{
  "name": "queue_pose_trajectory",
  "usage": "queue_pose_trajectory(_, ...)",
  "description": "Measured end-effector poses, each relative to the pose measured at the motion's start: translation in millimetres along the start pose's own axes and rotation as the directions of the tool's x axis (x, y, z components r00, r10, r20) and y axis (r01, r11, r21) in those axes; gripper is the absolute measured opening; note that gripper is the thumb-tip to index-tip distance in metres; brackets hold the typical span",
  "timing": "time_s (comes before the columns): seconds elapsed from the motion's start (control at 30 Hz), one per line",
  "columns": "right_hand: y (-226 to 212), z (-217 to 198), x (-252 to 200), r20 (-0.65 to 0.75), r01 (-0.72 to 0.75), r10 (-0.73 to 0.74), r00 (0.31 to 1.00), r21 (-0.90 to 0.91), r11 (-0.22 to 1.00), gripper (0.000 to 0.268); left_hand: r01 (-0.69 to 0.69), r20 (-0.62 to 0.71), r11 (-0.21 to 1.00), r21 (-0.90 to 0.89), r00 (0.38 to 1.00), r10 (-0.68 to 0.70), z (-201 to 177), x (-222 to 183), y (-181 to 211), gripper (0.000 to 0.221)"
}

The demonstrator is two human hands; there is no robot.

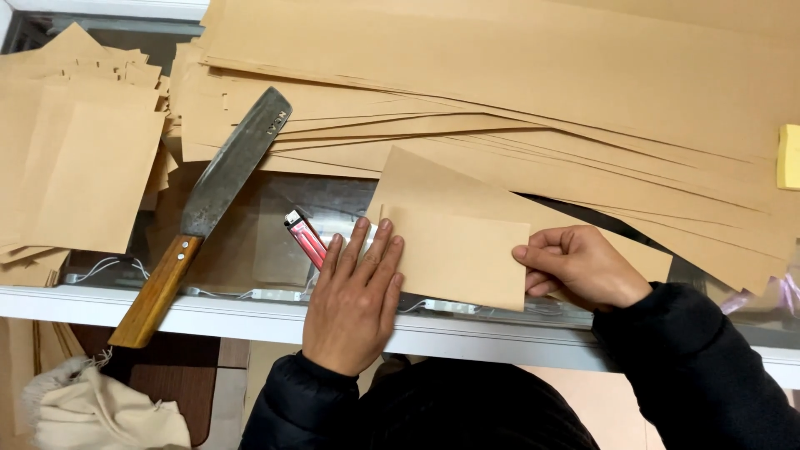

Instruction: Folding and cutting brown paper strips using a knife on a glass counter

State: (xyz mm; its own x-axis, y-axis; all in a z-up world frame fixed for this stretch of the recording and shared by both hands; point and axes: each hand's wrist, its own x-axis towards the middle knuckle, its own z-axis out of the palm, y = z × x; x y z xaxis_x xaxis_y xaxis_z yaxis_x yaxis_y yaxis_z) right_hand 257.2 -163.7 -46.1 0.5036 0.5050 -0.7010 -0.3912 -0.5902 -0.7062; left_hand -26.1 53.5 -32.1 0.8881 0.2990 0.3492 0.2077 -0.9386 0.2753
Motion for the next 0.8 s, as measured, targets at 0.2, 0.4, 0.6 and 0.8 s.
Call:
queue_pose_trajectory(0.2, -3, 4, -4, -0.025, -0.012, 0.011, 1.0, -0.019, 1.0, 0.029, 0.001, -0.007, 1.0, 0.01, 1.0, -0.001, 1, -1, 0, 0.048)
queue_pose_trajectory(0.4, -15, 10, -14, -0.077, -0.023, 0.019, 0.997, -0.059, 0.998, 0.03, -0.032, 0.002, 0.999, 0.028, 0.999, 0.032, 3, -1, -5, 0.049)
queue_pose_trajectory(0.6, -15, 0, -8, -0.051, -0.011, 0.005, 0.999, -0.124, 0.992, 0.033, -0.008, 0.079, 0.999, 0.046, 0.997, 0.004, -2, -2, 2, 0.067)
queue_pose_trajectory(0.8, -44, 15, -33, -0.154, -0.021, -0.073, 0.985, -0.533, 0.846, 0.031, 0.011, 0.038, 1.0, 0.024, 0.999, -0.012, -2, -5, 8, 0.071)
